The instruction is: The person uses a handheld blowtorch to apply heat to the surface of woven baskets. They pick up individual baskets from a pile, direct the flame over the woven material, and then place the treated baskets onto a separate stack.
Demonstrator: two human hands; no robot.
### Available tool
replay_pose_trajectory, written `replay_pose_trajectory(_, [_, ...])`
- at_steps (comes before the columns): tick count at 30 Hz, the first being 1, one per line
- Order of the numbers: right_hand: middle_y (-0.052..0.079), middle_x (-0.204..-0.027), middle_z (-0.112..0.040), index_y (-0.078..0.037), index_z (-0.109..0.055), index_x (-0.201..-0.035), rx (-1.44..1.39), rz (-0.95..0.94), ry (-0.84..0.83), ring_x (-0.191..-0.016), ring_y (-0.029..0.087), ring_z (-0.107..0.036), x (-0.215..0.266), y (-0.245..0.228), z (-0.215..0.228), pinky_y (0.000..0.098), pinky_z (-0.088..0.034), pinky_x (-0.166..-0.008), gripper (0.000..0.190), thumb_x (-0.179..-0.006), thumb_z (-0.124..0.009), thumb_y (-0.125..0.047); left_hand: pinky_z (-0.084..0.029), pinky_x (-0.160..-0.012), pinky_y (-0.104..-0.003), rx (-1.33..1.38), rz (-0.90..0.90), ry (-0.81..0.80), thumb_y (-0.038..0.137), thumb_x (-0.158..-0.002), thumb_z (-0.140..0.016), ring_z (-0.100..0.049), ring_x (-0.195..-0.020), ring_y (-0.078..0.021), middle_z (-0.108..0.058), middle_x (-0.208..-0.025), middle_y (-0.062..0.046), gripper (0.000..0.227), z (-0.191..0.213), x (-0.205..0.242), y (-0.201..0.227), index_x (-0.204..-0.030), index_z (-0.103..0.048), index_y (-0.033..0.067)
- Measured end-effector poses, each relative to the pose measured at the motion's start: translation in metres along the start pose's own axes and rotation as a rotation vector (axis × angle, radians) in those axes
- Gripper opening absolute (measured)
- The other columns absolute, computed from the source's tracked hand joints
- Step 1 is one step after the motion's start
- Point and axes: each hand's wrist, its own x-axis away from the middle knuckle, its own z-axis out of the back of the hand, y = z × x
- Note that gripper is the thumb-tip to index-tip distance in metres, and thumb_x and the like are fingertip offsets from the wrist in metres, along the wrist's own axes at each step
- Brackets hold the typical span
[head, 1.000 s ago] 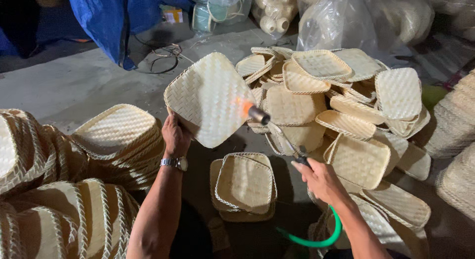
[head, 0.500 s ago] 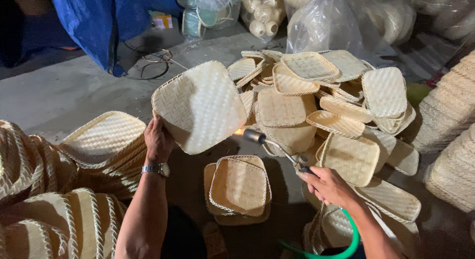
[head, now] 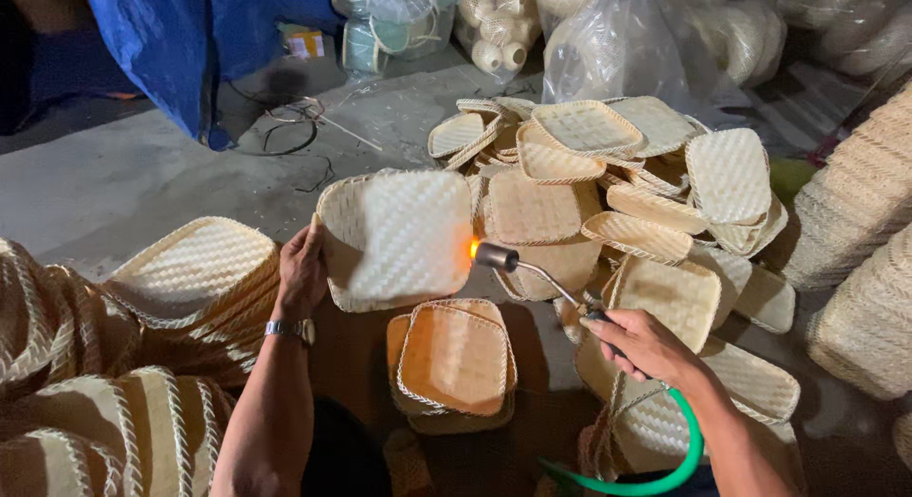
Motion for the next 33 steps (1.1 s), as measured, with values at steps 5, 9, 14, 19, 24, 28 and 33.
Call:
replay_pose_trajectory(5, [0.002, -0.063, -0.055, -0.004, -0.063, -0.082, -0.126, 0.025, 0.065, -0.043, 0.010, -0.046, 0.002, -0.010, -0.001, 0.0279, -0.035, -0.034, 0.037, -0.096, -0.060, -0.038, -0.052, -0.075, -0.022, -0.158, 0.048, 0.029, 0.027, -0.108, -0.059, -0.058, -0.082, -0.0066, -0.066, -0.095, 0.000, 0.035, -0.019, 0.008, 0.007, -0.120, -0.068, -0.0046])
replay_pose_trajectory(9, [0.002, -0.063, -0.057, -0.003, -0.061, -0.080, -0.106, 0.099, 0.104, -0.043, 0.009, -0.047, -0.005, -0.019, -0.005, 0.0279, -0.036, -0.034, 0.038, -0.096, -0.061, -0.038, -0.055, -0.078, -0.024, -0.293, 0.089, 0.076, 0.029, -0.105, -0.061, -0.064, -0.088, -0.0088, -0.072, -0.103, -0.004, 0.040, -0.039, 0.011, 0.010, -0.123, -0.068, -0.0053])
replay_pose_trajectory(14, [0.004, -0.059, -0.054, -0.003, -0.060, -0.079, -0.103, 0.133, -0.021, -0.041, 0.010, -0.046, -0.008, -0.033, -0.023, 0.0276, -0.035, -0.034, 0.041, -0.097, -0.060, -0.039, -0.056, -0.078, -0.024, -0.322, 0.130, 0.027, 0.030, -0.103, -0.060, -0.066, -0.089, -0.0100, -0.072, -0.104, -0.004, 0.042, -0.044, 0.010, 0.001, -0.125, -0.067, -0.0050])
replay_pose_trajectory(19, [0.002, -0.061, -0.053, -0.002, -0.059, -0.078, 0.024, 0.138, 0.030, -0.045, 0.009, -0.047, -0.007, -0.048, -0.036, 0.0280, -0.038, -0.036, 0.042, -0.097, -0.060, -0.039, -0.046, -0.074, -0.025, -0.442, 0.149, 0.001, 0.028, -0.107, -0.064, -0.055, -0.088, -0.0101, -0.066, -0.103, -0.002, 0.042, -0.026, 0.008, -0.019, -0.129, -0.068, -0.0071])
replay_pose_trajectory(24, [-0.003, -0.063, -0.057, -0.007, -0.064, -0.084, 0.009, 0.191, -0.039, -0.047, 0.008, -0.051, -0.011, -0.055, -0.050, 0.0270, -0.041, -0.038, 0.034, -0.095, -0.058, -0.039, -0.051, -0.077, -0.034, -0.999, -0.055, -0.127, 0.023, -0.105, -0.074, -0.055, -0.084, -0.0127, -0.064, -0.093, -0.012, 0.028, -0.037, 0.006, -0.040, -0.108, -0.073, -0.0055])
replay_pose_trajectory(28, [0.003, -0.058, -0.051, -0.004, -0.063, -0.084, 0.078, 0.134, 0.054, -0.045, 0.012, -0.047, -0.008, -0.054, -0.050, 0.0294, -0.038, -0.038, 0.036, -0.099, -0.055, -0.037, -0.053, -0.085, -0.040, -1.160, -0.480, -0.270, 0.009, -0.095, -0.066, -0.067, -0.099, -0.0297, -0.072, -0.106, -0.016, 0.018, -0.055, 0.015, -0.023, -0.109, -0.075, 0.0021])
replay_pose_trajectory(33, [-0.001, -0.063, -0.059, -0.006, -0.066, -0.083, 0.046, 0.123, 0.009, -0.048, 0.009, -0.050, -0.002, -0.054, -0.041, 0.0285, -0.039, -0.038, 0.034, -0.095, -0.056, -0.036, -0.051, -0.079, -0.045, -1.272, -0.498, -0.301, 0.005, -0.091, -0.061, -0.064, -0.089, -0.0368, -0.070, -0.095, -0.018, 0.020, -0.085, 0.031, 0.011, -0.107, -0.073, -0.0002])
